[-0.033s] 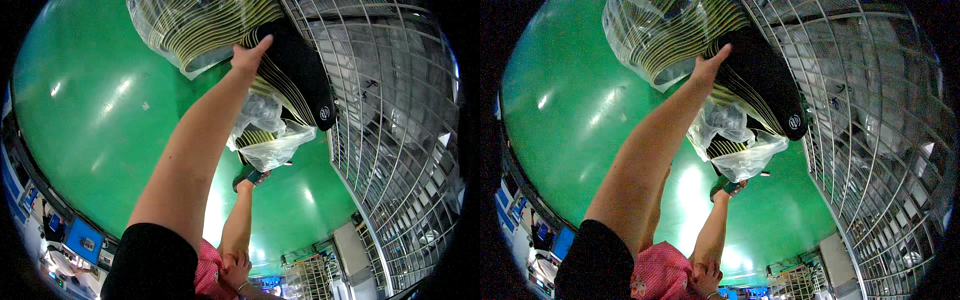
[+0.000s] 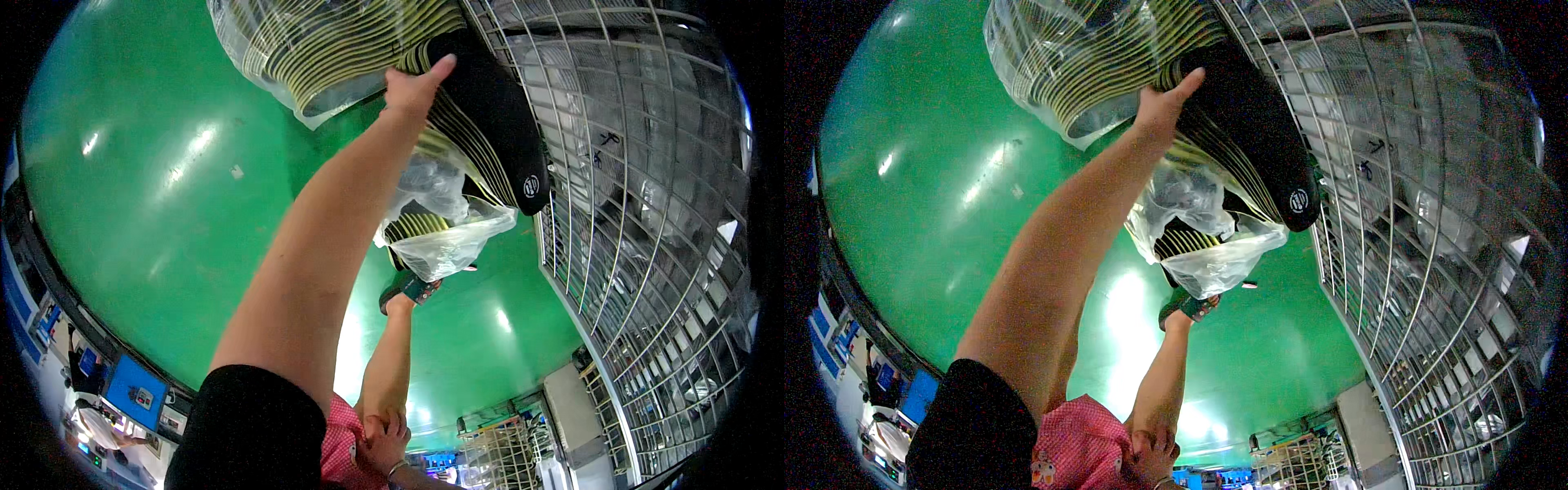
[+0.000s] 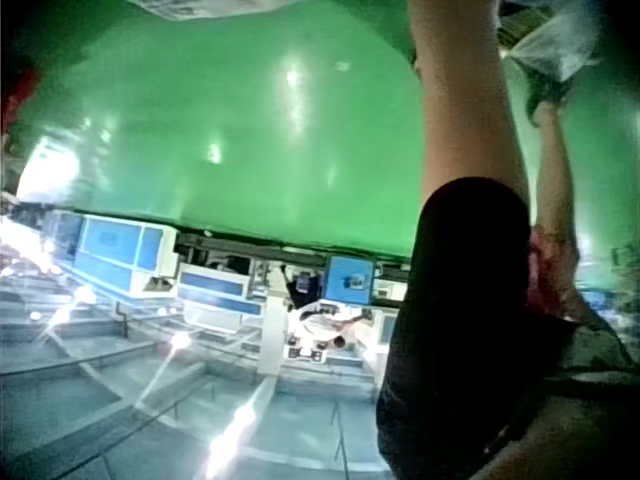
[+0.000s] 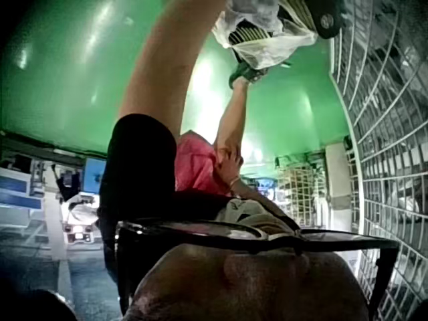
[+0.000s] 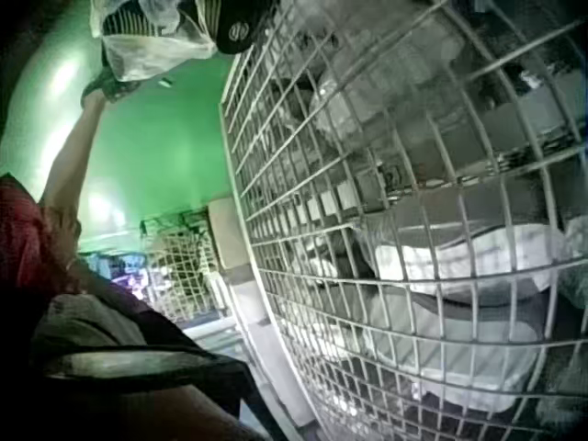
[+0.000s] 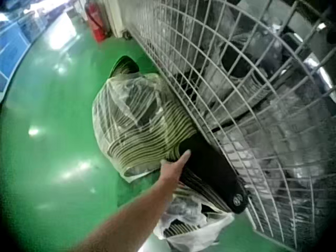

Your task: The person takes yellow insoles from a bag and a shelf, inserts them into black boots on a conveyor belt, and then collects more insoles from a bag on the floor.

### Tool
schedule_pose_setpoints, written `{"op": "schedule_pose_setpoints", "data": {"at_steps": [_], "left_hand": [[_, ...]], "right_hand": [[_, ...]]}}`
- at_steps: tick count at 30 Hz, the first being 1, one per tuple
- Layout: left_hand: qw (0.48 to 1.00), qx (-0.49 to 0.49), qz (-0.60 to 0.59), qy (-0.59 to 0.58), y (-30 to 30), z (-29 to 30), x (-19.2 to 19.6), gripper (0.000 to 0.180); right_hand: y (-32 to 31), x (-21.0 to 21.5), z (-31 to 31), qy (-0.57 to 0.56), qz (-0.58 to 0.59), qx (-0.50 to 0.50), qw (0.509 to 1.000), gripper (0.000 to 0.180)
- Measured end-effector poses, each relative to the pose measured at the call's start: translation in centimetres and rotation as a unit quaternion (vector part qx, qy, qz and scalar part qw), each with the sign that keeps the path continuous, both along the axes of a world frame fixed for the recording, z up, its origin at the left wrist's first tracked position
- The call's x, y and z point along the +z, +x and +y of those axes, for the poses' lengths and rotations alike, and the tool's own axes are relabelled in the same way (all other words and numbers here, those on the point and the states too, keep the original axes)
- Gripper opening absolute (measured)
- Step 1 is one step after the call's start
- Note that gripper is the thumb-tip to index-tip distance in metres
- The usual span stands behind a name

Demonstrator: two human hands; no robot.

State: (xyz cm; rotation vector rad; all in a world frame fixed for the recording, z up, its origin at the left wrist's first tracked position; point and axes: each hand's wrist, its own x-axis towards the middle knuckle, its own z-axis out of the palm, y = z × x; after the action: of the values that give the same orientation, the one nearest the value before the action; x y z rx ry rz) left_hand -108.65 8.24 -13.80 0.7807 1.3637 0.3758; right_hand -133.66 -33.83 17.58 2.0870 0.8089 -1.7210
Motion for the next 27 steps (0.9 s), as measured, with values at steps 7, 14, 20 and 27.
{"op": "schedule_pose_setpoints", "data": {"at_steps": [7, 14, 20, 27], "left_hand": [[0.958, 0.042, -0.277, -0.069, -0.6, -2.0, 6.2, 0.042], [0.959, -0.085, -0.264, -0.064, -17.5, -4.2, 22.5, 0.072], [0.882, -0.273, -0.204, -0.327, -21.1, -7.3, 26.6, 0.063], [0.892, -0.207, -0.176, -0.362, -21.0, -12.6, 21.8, 0.06]], "right_hand": [[1.9, 0.6, 0.4, -0.002, 0.001, 0.01, 1.0, 0.06], [7.6, -0.4, -0.4, 0.225, -0.166, -0.317, 0.906, 0.079], [17.5, -2.0, 13.2, 0.229, 0.251, -0.422, 0.841, 0.109], [14.1, -6.6, 9.8, 0.149, 0.29, -0.676, 0.661, 0.078]]}}
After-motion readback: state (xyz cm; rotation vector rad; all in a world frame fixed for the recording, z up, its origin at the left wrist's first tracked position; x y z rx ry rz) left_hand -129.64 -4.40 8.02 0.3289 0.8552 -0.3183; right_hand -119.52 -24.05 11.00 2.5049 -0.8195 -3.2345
